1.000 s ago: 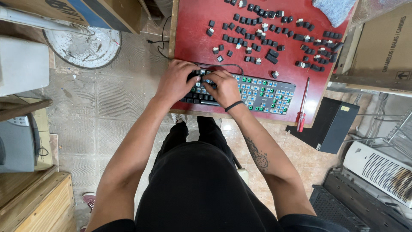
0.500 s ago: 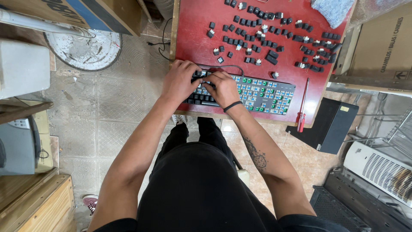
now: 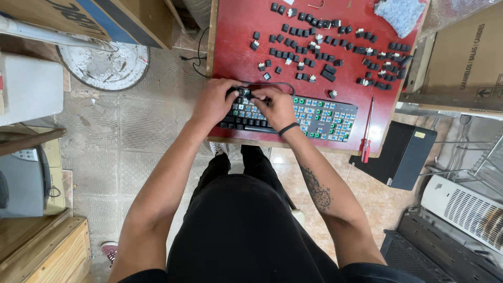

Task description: The person assembles a mechanical keyboard by inserting individual keycaps into the keyboard base. They pick up keycaps from a red table and place them into the corresponding switch positions on the keyboard, working systematically across the layout.

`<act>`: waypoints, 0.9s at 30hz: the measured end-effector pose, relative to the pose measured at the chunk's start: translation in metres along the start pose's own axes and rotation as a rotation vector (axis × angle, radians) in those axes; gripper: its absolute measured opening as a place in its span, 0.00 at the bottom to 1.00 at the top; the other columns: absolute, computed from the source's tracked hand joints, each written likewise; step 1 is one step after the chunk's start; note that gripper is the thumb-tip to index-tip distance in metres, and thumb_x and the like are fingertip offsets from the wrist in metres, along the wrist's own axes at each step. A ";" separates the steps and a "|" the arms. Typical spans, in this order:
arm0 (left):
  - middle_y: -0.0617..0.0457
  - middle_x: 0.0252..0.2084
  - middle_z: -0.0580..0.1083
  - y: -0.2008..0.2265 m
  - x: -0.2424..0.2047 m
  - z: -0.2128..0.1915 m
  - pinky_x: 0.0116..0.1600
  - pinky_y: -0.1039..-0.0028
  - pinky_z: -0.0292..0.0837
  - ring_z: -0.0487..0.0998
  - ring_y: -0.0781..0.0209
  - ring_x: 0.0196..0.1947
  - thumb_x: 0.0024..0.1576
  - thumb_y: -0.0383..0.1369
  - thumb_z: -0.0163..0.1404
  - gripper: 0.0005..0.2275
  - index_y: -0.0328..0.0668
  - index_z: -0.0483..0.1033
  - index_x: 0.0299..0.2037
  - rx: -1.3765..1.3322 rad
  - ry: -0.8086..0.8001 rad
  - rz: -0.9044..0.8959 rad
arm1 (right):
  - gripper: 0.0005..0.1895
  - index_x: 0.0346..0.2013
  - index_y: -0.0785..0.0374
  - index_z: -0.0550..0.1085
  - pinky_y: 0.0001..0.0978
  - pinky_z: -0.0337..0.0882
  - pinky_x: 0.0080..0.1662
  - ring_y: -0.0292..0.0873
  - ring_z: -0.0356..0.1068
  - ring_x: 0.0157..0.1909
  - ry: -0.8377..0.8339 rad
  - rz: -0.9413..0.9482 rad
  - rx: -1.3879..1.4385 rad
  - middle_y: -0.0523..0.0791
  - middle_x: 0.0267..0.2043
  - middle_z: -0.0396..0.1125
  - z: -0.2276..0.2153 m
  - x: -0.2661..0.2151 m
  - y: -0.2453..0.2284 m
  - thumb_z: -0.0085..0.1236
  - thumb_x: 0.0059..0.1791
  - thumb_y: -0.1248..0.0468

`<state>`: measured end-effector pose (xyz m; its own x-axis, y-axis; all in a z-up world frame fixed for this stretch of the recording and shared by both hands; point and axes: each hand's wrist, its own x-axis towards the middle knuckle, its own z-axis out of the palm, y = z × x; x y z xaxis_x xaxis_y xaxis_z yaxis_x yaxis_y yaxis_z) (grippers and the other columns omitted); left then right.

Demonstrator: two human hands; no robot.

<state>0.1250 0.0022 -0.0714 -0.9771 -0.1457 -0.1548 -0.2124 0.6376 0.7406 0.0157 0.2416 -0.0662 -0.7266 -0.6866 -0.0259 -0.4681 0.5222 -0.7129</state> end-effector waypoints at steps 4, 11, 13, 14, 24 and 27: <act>0.51 0.62 0.86 -0.012 -0.001 -0.002 0.74 0.48 0.79 0.83 0.39 0.70 0.78 0.33 0.56 0.13 0.56 0.86 0.69 -0.025 0.027 0.047 | 0.13 0.55 0.46 0.91 0.46 0.84 0.58 0.50 0.86 0.54 0.075 -0.019 0.071 0.40 0.44 0.84 -0.006 -0.003 -0.002 0.81 0.55 0.61; 0.51 0.65 0.86 -0.014 -0.001 0.005 0.77 0.48 0.75 0.83 0.41 0.71 0.78 0.35 0.56 0.14 0.56 0.86 0.72 0.002 0.018 0.034 | 0.10 0.53 0.48 0.91 0.45 0.84 0.60 0.51 0.86 0.56 0.046 -0.190 -0.082 0.40 0.50 0.85 0.012 -0.009 -0.005 0.79 0.58 0.63; 0.51 0.65 0.86 -0.011 -0.002 0.005 0.77 0.50 0.75 0.83 0.41 0.71 0.78 0.35 0.57 0.14 0.55 0.86 0.72 0.009 0.018 0.033 | 0.09 0.54 0.47 0.91 0.46 0.85 0.60 0.51 0.86 0.56 0.040 -0.203 -0.105 0.40 0.51 0.84 0.015 -0.008 -0.001 0.78 0.58 0.62; 0.50 0.64 0.86 -0.009 -0.003 0.004 0.76 0.51 0.75 0.83 0.41 0.71 0.78 0.36 0.57 0.14 0.55 0.86 0.72 0.015 0.017 0.034 | 0.09 0.54 0.47 0.90 0.46 0.85 0.59 0.51 0.85 0.56 0.035 -0.215 -0.128 0.40 0.51 0.84 0.017 -0.008 0.001 0.78 0.59 0.60; 0.54 0.66 0.83 0.002 -0.001 0.010 0.76 0.50 0.78 0.80 0.43 0.73 0.67 0.43 0.69 0.21 0.59 0.86 0.70 0.168 0.024 0.031 | 0.08 0.52 0.47 0.90 0.48 0.86 0.56 0.53 0.85 0.54 0.043 -0.217 -0.212 0.41 0.50 0.83 0.026 -0.007 0.008 0.77 0.58 0.58; 0.53 0.63 0.83 0.002 0.000 0.015 0.74 0.51 0.81 0.80 0.40 0.72 0.65 0.45 0.70 0.21 0.57 0.87 0.68 0.167 0.039 0.023 | 0.08 0.51 0.46 0.90 0.49 0.86 0.56 0.53 0.85 0.53 0.024 -0.188 -0.243 0.41 0.48 0.82 0.026 -0.005 0.008 0.78 0.56 0.58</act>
<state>0.1245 0.0150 -0.0800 -0.9814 -0.1563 -0.1113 -0.1914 0.7576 0.6240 0.0284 0.2357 -0.0903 -0.6266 -0.7717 0.1092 -0.6998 0.4954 -0.5147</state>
